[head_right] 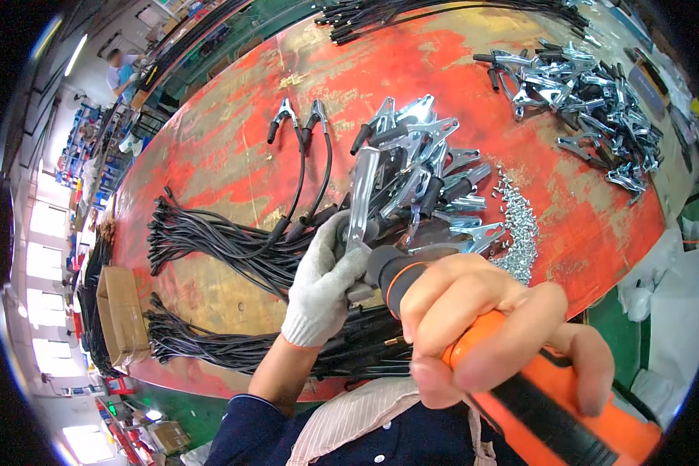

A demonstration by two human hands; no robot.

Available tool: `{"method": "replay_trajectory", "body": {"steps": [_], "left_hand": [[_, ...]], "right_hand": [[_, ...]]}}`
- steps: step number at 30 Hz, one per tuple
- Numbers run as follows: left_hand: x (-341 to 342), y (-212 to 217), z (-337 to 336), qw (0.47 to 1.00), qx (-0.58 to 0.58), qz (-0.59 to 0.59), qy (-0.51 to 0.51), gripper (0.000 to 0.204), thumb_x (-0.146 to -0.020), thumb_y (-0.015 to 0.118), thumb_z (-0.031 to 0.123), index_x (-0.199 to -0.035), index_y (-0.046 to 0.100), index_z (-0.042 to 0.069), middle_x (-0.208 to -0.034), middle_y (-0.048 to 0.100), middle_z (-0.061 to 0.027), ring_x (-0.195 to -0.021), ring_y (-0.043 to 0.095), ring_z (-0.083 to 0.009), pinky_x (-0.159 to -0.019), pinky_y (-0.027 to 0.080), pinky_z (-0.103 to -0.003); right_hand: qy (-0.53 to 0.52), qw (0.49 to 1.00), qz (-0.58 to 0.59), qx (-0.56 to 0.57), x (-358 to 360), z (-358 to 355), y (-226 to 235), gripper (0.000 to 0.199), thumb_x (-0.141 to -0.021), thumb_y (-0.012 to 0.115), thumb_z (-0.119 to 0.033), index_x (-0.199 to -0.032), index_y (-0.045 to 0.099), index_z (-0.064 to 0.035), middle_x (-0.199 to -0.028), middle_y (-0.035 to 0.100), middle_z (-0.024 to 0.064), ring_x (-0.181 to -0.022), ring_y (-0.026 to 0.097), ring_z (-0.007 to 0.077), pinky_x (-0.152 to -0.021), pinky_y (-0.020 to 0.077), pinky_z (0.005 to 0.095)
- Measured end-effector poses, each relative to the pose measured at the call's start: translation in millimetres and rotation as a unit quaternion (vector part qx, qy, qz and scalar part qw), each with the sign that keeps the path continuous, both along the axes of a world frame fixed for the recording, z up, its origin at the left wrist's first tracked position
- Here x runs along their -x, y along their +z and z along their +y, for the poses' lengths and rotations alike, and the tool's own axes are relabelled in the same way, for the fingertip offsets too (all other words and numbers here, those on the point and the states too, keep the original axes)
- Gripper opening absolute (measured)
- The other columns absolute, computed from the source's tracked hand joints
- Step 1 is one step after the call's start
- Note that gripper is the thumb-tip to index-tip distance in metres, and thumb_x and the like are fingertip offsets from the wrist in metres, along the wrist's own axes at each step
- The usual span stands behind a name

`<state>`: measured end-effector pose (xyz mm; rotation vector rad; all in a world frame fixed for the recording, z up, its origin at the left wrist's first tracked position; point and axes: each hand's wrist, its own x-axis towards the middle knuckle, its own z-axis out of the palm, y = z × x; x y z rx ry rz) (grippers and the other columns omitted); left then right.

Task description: Assemble metal clamps for jumper cables by attaching them to insulated wires and fastening with an electric screwdriver.

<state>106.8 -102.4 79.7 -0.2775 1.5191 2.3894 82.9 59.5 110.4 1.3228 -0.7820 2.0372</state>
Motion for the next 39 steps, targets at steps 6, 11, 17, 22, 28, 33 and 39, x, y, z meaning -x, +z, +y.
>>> {"method": "replay_trajectory", "body": {"steps": [6,11,17,22,28,33,39], "left_hand": [[1.7,-7.3,3.0,0.994,0.092,0.005,-0.051,0.051,-0.085,0.058,0.007,-0.131,0.037,-0.001,-0.113,0.057,-0.0092,-0.078,0.058,-0.0104,-0.061,0.048,-0.022],[6.0,0.7,-32.1,0.758,0.589,0.276,0.042,0.056,-0.082,0.066,0.025,-0.129,0.042,0.008,-0.091,0.064,-0.0169,-0.069,0.066,-0.0352,-0.058,0.052,-0.041],[-7.3,45.3,-7.6,0.644,0.665,0.377,-0.038,0.045,-0.083,0.063,0.02,-0.122,0.052,-0.001,-0.077,0.066,-0.0152,-0.062,0.065,-0.03,-0.056,0.05,-0.037],[0.5,26.4,-10.1,0.615,0.703,0.346,-0.092,0.06,-0.079,0.07,0.027,-0.128,0.048,0.002,-0.07,0.064,-0.0112,-0.055,0.062,-0.0279,-0.049,0.047,-0.038],[6.5,21.1,-7.0,0.61,0.67,0.409,-0.109,0.057,-0.076,0.07,0.019,-0.126,0.05,-0.001,-0.07,0.064,-0.0115,-0.058,0.063,-0.0275,-0.051,0.048,-0.035],[48.9,30.6,-16.4,0.636,0.636,0.412,0.148,0.033,-0.087,0.058,0.015,-0.117,0.055,0.001,-0.078,0.062,-0.0146,-0.063,0.059,-0.024,-0.064,0.048,-0.032],[166.5,21.0,-71.3,0.276,0.812,0.465,0.221,0.05,-0.087,0.06,0.031,-0.131,0.048,0.01,-0.107,0.064,-0.0165,-0.086,0.065,-0.0338,-0.074,0.051,-0.041]], "right_hand": [[0.003,0.996,0.006,0.085,-11.9,3.8,5.9,0.056,-0.085,0.056,-0.015,-0.136,0.036,-0.0252,-0.094,0.062,0.0146,-0.058,0.061,0.0226,-0.048,0.0474,0.0331],[0.028,0.988,-0.121,0.091,-21.0,26.4,-6.2,0.047,-0.088,0.055,-0.022,-0.132,0.038,-0.0115,-0.087,0.065,0.0149,-0.059,0.062,0.0203,-0.049,0.0513,0.0316],[0.053,0.809,-0.581,-0.069,-13.3,-27.0,-66.8,0.055,-0.076,0.075,-0.001,-0.122,0.043,-0.0031,-0.094,0.064,0.0055,-0.084,0.062,0.0127,-0.076,0.051,0.0269],[0.123,0.772,-0.621,-0.066,-10.9,-16.2,-73.2,0.054,-0.074,0.077,-0.002,-0.118,0.047,-0.0046,-0.101,0.063,0.0046,-0.091,0.062,0.0123,-0.081,0.0509,0.028],[0.151,0.761,-0.629,-0.056,-6.8,-2.6,-77.4,0.053,-0.074,0.074,0.006,-0.119,0.05,-0.006,-0.098,0.063,0.0031,-0.085,0.062,0.0117,-0.074,0.0526,0.0274],[0.117,0.74,-0.662,0.035,6.1,12.6,-80.1,0.06,-0.075,0.071,0.007,-0.128,0.047,-0.0087,-0.09,0.064,0.0028,-0.07,0.062,0.0118,-0.062,0.0532,0.0263],[0.039,0.784,-0.612,0.095,4.3,41.6,-72.1,0.051,-0.077,0.069,0.007,-0.122,0.052,-0.0075,-0.091,0.065,0.0034,-0.07,0.063,0.0122,-0.062,0.0545,0.0266]]}}
